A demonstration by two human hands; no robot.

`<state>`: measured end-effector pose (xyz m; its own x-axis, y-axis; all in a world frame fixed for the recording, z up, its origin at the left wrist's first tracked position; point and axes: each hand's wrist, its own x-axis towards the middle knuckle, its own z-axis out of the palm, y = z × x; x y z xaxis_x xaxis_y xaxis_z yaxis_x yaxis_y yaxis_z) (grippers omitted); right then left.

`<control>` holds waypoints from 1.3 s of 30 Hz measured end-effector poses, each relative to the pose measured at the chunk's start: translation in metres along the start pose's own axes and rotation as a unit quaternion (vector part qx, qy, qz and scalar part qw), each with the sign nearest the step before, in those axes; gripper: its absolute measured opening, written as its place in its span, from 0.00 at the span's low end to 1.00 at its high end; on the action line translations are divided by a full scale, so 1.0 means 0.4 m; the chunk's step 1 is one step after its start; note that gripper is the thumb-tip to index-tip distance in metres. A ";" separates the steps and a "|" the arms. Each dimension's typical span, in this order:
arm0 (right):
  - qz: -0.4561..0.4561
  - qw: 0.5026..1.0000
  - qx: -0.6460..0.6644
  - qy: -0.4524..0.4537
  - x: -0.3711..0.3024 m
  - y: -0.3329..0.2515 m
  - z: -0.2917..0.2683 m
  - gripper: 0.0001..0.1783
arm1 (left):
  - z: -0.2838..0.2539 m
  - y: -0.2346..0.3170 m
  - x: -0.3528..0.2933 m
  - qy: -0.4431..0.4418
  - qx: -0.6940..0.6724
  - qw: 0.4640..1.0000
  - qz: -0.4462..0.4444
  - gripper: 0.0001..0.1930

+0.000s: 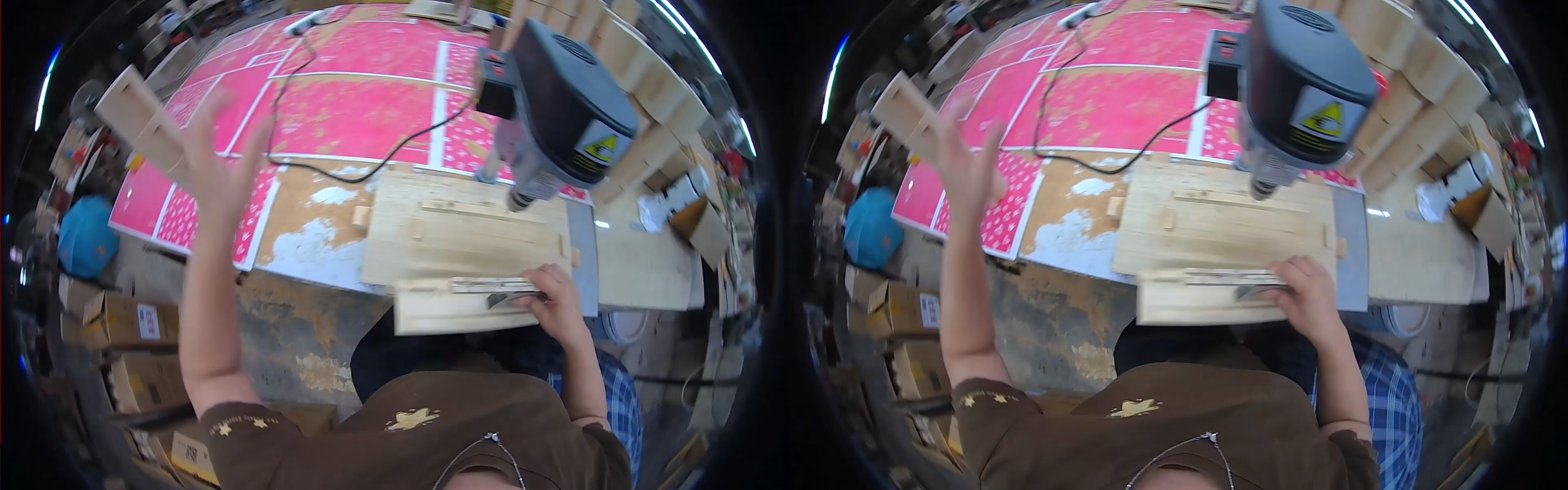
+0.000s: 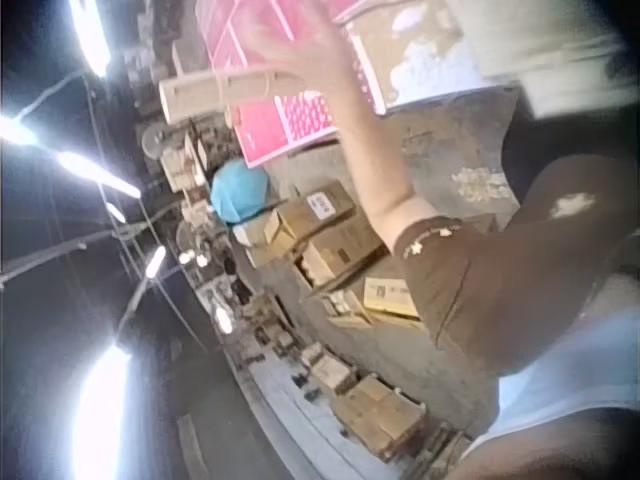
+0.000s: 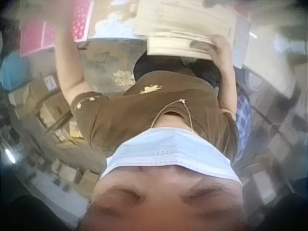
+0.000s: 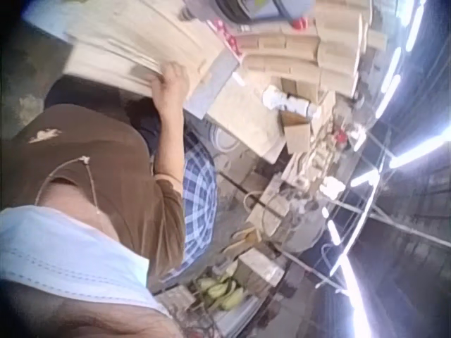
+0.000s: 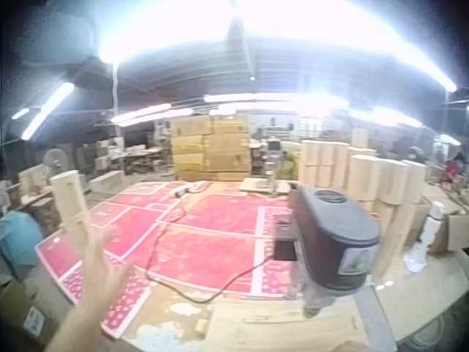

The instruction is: Using a drill press to create holes or slots in cylindrical wood blocks and measuring them with a caliper.

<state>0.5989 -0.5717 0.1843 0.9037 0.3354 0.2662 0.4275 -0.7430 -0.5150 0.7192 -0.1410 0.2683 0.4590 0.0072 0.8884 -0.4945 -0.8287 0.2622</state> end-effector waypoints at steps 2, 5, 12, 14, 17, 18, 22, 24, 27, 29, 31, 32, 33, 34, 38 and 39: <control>0.071 0.974 0.209 -0.048 -0.008 -0.034 -0.017 0.15 | 0.040 0.113 -0.104 -0.137 -0.235 0.950 -0.155 0.22; 0.224 0.900 0.335 -0.167 0.008 -0.051 -0.030 0.13 | 0.065 0.222 -0.190 -0.293 -0.482 0.758 -0.326 0.18; 0.094 0.972 0.177 -0.121 0.021 -0.052 -0.003 0.13 | 0.071 0.299 -0.250 -0.335 -0.407 0.792 -0.309 0.16; 0.037 0.988 0.131 -0.074 0.009 -0.035 -0.022 0.12 | 0.072 0.301 -0.266 -0.294 -0.381 0.825 -0.296 0.15; 0.013 1.000 0.015 -0.006 -0.009 0.011 -0.061 0.13 | 0.098 0.318 -0.302 -0.262 -0.307 0.860 -0.312 0.14; 0.009 1.000 -0.015 0.008 -0.012 0.028 -0.064 0.14 | 0.109 0.329 -0.316 -0.258 -0.280 0.887 -0.262 0.14; 0.006 0.994 -0.089 0.059 -0.011 0.095 -0.033 0.15 | 0.178 0.394 -0.391 -0.271 -0.244 0.917 -0.161 0.16; -0.023 0.993 -0.088 0.079 -0.012 0.117 -0.017 0.15 | 0.209 0.423 -0.431 -0.281 -0.236 0.923 -0.112 0.18; 0.014 0.999 -0.048 0.019 -0.009 0.129 -0.027 0.18 | 0.240 0.446 -0.481 -0.318 -0.190 0.927 -0.048 0.22; -0.004 0.999 0.008 0.046 0.012 0.135 -0.072 0.20 | 0.255 0.454 -0.506 -0.343 -0.187 0.920 -0.032 0.23; -0.045 0.992 0.004 0.121 0.057 0.152 -0.150 0.21 | 0.264 0.456 -0.523 -0.362 -0.154 0.920 0.000 0.25; -0.079 0.980 -0.029 0.180 0.092 0.171 -0.205 0.22 | 0.267 0.456 -0.529 -0.353 -0.155 0.922 -0.005 0.24; -0.091 0.954 -0.109 0.265 0.122 0.193 -0.269 0.20 | 0.271 0.455 -0.533 -0.351 -0.156 0.923 -0.008 0.24; -0.096 0.931 -0.130 0.328 0.158 0.225 -0.345 0.20 | 0.274 0.455 -0.537 -0.346 -0.160 0.924 -0.012 0.24; 0.056 0.803 -0.125 0.580 0.293 0.374 -0.616 0.30 | 0.287 0.456 -0.545 -0.341 -0.181 0.921 -0.048 0.19; 0.101 0.802 -0.100 0.580 0.314 0.413 -0.665 0.34 | 0.288 0.456 -0.546 -0.344 -0.181 0.920 -0.053 0.18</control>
<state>0.7765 -0.8064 0.3492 0.2735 -0.4812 0.8329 0.1578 -0.8317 -0.5323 0.6138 -0.3579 0.0786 0.8154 -0.3825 0.4346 -0.5767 -0.6018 0.5524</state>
